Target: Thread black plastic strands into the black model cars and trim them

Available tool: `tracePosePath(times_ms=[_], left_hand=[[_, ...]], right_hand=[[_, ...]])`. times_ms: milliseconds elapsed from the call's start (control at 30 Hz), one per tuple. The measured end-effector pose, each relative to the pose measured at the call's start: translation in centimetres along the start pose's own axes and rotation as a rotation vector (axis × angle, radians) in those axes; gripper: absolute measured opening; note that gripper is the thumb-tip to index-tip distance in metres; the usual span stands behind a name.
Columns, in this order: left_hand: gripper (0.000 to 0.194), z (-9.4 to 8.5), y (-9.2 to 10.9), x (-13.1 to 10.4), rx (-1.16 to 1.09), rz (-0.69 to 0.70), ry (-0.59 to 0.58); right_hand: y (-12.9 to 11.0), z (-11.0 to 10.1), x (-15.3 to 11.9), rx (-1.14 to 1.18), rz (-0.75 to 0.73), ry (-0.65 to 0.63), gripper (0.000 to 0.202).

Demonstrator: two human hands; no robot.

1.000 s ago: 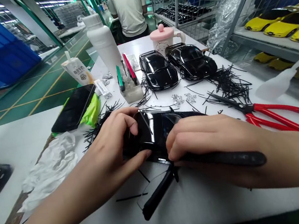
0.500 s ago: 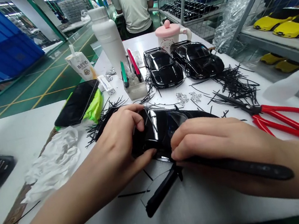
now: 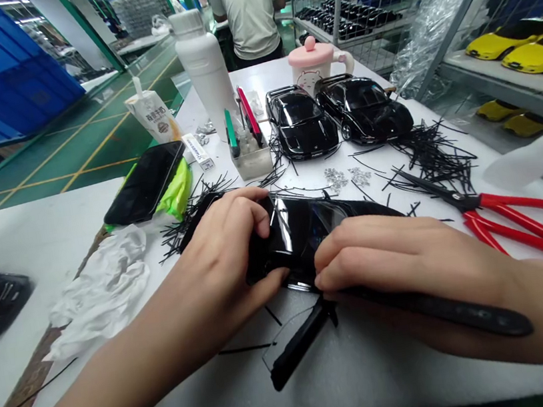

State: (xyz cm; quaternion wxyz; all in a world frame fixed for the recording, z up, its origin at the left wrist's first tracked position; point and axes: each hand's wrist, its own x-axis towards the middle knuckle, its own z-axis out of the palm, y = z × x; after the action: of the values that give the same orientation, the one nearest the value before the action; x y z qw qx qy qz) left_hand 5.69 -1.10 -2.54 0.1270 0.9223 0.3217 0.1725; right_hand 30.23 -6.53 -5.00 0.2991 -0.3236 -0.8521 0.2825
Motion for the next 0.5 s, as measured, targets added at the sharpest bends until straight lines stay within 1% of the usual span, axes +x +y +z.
tracePosePath(times_ms=[500], left_hand=[[0.027, 0.02, -0.05, 0.01, 0.025, 0.009, -0.007]], right_hand=[[-0.56, 0.18, 0.26, 0.032, 0.076, 0.018, 0.027]])
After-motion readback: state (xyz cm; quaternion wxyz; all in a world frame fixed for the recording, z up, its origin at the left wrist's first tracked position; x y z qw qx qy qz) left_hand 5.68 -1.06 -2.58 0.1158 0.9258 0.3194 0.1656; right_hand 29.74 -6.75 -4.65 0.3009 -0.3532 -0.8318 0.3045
